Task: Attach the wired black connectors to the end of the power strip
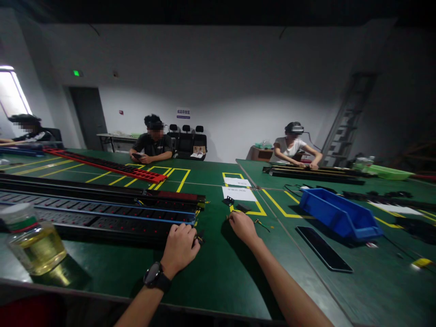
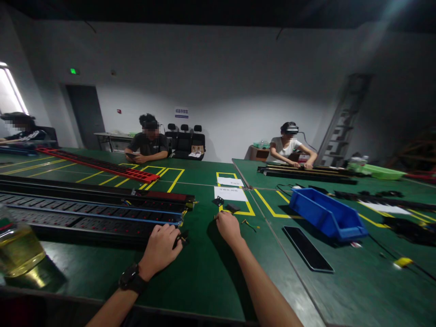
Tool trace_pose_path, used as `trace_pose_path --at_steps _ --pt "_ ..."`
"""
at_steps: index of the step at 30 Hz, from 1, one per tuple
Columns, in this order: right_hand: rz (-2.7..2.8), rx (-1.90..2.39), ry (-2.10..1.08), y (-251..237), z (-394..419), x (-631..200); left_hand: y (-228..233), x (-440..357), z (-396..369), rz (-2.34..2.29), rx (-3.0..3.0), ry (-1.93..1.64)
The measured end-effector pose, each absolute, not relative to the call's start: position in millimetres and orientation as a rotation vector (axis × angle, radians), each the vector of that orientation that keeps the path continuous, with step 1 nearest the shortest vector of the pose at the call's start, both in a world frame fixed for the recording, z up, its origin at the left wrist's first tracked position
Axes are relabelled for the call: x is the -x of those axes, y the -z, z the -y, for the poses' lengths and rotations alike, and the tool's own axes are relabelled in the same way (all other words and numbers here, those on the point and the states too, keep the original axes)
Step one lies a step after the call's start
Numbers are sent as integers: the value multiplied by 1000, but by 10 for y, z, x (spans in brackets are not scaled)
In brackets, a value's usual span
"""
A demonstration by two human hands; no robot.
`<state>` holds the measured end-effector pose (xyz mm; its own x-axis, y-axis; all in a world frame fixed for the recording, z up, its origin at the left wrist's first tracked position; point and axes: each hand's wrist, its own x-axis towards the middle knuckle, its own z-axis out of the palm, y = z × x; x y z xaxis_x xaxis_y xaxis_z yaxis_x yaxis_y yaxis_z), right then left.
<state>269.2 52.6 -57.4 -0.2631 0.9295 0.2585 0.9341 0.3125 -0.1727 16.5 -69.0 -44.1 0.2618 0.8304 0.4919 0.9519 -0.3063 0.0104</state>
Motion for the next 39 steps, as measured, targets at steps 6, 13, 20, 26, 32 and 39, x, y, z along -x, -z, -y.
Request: trace_pose_path --at_steps 6,13,20,26,32,39 --pt "2247 1688 -23 599 -499 -2668 438 -167 673 1625 2246 605" --pt "2258 1700 -45 562 -460 -2645 438 -158 652 1582 2217 656" --pt "2282 1639 -38 628 -487 -2677 443 -163 663 1592 2220 650" --pt "2101 1435 -133 710 -565 -2668 436 -184 679 1612 2229 663" --pt "2056 1111 -240 609 -733 -2402 475 -196 675 1636 2235 694" --pt "2089 1133 -393 589 -1182 -2019 487 -199 675 1663 2254 688"
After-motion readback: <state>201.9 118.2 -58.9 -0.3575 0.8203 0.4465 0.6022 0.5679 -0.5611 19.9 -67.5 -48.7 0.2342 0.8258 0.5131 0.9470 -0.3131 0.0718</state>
